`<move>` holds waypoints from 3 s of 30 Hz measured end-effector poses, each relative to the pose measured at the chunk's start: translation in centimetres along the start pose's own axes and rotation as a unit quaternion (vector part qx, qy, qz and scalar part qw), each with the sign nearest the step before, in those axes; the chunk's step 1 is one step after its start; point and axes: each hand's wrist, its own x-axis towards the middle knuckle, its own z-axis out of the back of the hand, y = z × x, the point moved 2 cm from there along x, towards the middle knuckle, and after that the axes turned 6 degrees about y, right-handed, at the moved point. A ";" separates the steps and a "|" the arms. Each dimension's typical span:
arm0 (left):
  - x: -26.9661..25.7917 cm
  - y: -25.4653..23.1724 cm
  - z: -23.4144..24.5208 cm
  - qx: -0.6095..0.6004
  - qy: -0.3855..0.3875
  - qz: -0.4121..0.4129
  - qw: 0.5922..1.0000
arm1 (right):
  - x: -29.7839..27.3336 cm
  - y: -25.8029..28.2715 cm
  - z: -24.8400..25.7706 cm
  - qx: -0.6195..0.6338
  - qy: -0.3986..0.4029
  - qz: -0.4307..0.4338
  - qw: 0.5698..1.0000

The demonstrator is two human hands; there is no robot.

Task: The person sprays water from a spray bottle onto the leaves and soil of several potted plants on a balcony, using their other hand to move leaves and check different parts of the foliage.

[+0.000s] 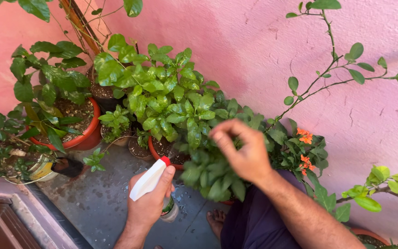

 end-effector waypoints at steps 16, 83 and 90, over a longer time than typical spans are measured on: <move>0.7 2.1 -0.9 -0.013 0.056 -0.047 0.997 | -6.5 -1.0 -8.6 -0.119 0.432 0.020 0.894; 1.4 -0.5 -4.7 0.078 0.048 -0.181 0.979 | -5.0 -6.1 8.3 -0.260 0.065 -0.242 0.932; 1.1 -1.2 -4.9 0.125 0.066 -0.238 0.961 | -4.2 -9.2 5.4 -0.025 0.067 -0.239 0.968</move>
